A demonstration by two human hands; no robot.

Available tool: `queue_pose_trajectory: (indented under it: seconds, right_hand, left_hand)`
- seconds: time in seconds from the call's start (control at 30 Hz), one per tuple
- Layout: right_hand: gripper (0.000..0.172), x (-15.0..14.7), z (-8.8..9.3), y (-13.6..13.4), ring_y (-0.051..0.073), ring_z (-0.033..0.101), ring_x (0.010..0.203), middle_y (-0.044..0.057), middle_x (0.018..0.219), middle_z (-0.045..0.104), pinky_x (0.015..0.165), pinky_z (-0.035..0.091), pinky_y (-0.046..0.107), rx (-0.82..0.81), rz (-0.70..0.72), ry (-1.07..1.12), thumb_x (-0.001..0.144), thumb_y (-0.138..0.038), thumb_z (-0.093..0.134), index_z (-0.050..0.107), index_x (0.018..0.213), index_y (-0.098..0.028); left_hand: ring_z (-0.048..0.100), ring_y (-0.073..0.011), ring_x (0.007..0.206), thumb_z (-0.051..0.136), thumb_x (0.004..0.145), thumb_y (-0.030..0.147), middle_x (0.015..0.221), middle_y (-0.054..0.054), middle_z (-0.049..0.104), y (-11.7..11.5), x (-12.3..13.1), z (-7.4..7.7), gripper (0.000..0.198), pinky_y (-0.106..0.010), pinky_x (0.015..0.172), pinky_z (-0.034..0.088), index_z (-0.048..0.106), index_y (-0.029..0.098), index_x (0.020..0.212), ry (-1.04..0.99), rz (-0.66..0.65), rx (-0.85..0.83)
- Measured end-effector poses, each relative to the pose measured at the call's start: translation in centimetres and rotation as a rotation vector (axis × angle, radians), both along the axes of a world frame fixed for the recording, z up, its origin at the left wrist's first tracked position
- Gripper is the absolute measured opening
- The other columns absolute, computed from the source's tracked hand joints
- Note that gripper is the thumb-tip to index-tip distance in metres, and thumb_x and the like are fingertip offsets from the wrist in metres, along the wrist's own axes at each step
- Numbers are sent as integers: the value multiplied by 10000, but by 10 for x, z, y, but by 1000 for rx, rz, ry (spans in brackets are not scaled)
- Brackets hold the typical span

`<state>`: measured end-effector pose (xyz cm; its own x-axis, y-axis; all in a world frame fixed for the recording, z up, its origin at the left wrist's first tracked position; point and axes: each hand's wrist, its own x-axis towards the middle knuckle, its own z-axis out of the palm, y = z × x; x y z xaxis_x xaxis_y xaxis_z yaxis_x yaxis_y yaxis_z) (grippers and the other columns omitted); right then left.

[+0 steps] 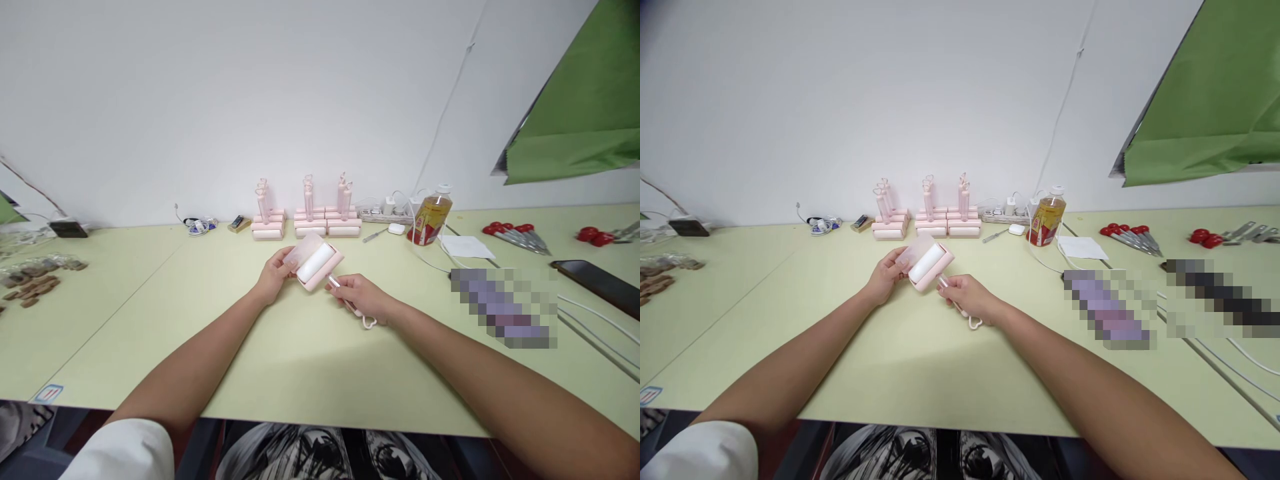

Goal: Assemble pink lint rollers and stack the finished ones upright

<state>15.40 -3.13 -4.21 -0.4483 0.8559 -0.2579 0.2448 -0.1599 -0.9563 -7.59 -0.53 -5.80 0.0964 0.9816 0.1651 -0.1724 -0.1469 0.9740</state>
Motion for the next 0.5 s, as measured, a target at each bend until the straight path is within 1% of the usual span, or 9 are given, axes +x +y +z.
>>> queue_pose_trajectory:
  seconds: [0.23,0.4,0.5]
  right_hand:
    - [202,2,1,2,45,359,376,-57,543,533,344,223,178,-52,7,71,751,-336,660,643,844,-157]
    - [250,5,2,4,54,387,350,-52,500,539,342,246,184,-116,22,134,727,-325,652,662,890,-134]
    - [259,7,2,4,54,385,340,-52,488,537,337,242,185,-123,37,169,718,-330,654,660,877,-126]
  left_hand:
    - [585,-161,877,736,710,443,1191,-75,606,-3,2,-1,606,-270,720,491,546,201,1231,15,-56,17]
    - [592,-189,924,741,695,474,1199,-83,608,-4,1,0,633,-295,756,494,560,208,1240,71,-50,20]
    - [594,-184,888,743,701,474,1160,-86,623,-6,2,1,635,-289,732,496,566,205,1248,62,-70,4]
